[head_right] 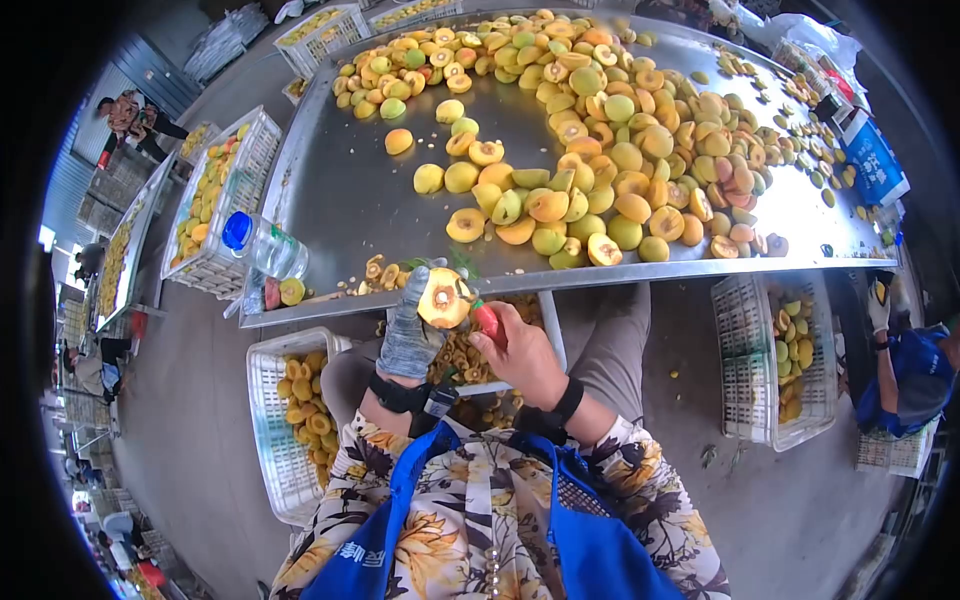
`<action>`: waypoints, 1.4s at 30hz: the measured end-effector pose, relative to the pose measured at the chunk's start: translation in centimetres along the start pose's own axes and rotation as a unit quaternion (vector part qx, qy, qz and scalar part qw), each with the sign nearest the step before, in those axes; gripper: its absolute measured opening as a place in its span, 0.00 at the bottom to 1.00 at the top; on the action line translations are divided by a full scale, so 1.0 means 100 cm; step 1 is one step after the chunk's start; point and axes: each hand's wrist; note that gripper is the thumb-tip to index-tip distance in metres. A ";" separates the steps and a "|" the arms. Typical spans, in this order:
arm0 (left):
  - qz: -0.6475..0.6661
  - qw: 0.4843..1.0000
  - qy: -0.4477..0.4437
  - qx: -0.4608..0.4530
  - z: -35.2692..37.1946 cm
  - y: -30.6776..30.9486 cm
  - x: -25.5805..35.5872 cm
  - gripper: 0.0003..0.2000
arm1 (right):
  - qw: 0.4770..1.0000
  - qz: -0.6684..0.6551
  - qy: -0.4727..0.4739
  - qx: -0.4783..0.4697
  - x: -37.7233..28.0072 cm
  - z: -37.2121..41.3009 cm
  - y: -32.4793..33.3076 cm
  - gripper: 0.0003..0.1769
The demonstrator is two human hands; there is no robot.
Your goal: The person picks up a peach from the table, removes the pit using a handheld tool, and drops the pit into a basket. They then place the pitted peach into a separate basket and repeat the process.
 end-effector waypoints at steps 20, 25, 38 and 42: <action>-0.089 0.993 0.001 -0.071 -0.004 0.028 -0.020 0.18 | 0.989 0.122 0.026 -0.080 0.007 0.020 -0.033 0.11; -0.254 0.953 -0.146 -0.082 0.002 0.032 -0.032 0.15 | 0.997 0.053 0.044 -0.039 0.014 0.019 -0.033 0.10; 0.037 0.976 -0.175 0.121 0.042 0.010 0.002 0.12 | 0.989 0.036 0.117 -0.083 -0.025 0.017 -0.052 0.11; -0.016 0.952 -0.245 0.182 0.045 0.031 0.004 0.13 | 0.981 0.077 0.102 -0.148 -0.044 0.014 -0.067 0.13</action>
Point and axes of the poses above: each hand's wrist, its own z-axis away from the middle knuckle, its own y-axis out of the back of the hand, x = y × z, and after that the axes turned 15 degrees about z, right-handed
